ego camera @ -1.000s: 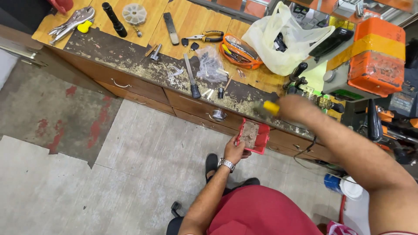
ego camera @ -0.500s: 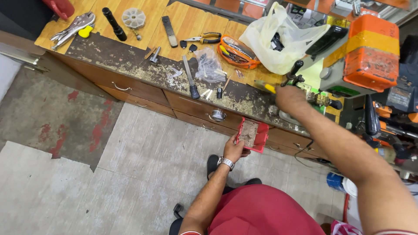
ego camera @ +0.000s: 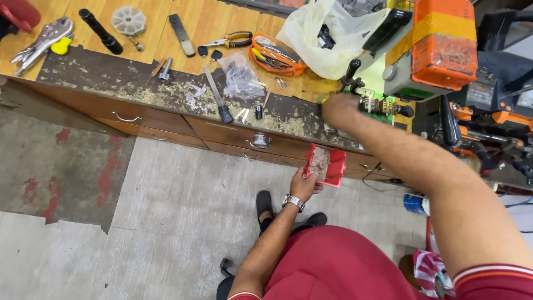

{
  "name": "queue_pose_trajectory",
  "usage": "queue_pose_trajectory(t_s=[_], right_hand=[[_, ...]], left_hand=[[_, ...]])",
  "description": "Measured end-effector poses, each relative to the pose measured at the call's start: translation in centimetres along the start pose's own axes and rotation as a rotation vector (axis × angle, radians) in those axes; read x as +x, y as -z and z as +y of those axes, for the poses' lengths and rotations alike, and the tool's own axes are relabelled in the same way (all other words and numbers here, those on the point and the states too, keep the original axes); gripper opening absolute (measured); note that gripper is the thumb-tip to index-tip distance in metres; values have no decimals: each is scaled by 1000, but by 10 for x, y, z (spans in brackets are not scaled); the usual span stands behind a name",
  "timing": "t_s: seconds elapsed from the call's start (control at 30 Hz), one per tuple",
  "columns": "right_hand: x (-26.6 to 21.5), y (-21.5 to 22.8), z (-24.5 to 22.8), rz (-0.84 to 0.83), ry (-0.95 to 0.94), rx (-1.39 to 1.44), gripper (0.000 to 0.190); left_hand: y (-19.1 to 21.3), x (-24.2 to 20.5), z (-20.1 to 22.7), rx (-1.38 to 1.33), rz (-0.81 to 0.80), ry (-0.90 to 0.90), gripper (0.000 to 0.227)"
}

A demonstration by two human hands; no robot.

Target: Cleaning metal shavings from a locksmith workbench using a brush and scraper, and organizing tools like pliers and wrenches.

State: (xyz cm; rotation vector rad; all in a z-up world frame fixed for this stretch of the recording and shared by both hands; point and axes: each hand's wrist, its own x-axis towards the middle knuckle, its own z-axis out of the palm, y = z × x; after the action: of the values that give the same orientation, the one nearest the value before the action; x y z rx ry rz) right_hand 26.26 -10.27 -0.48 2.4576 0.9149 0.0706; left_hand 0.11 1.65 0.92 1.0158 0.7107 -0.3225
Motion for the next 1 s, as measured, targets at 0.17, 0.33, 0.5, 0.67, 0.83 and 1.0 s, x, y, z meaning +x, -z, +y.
queue_pose_trajectory(t_s=[0.17,0.33,0.5,0.67,0.83,1.0], right_hand=[[-27,45,-46,-477,-102,198,33],[-54,243,-18,-589,-69,133,14],[-40,109,7,-419,-11,153,22],[-78,100,-17,-475,21,177,25],[-97,109,-29,-519,53,197,29],[-126,228,-4,-645,-114,307,32]], left_hand=[[-9,3,-8,53,-16,-15,70],[-10,8,-19,-10,-18,-20,72],[-9,9,-20,16,-31,-40,71],[-7,4,-17,32,-37,-27,70],[-5,9,-18,29,-52,-20,70],[-5,5,-24,36,-49,-5,70]])
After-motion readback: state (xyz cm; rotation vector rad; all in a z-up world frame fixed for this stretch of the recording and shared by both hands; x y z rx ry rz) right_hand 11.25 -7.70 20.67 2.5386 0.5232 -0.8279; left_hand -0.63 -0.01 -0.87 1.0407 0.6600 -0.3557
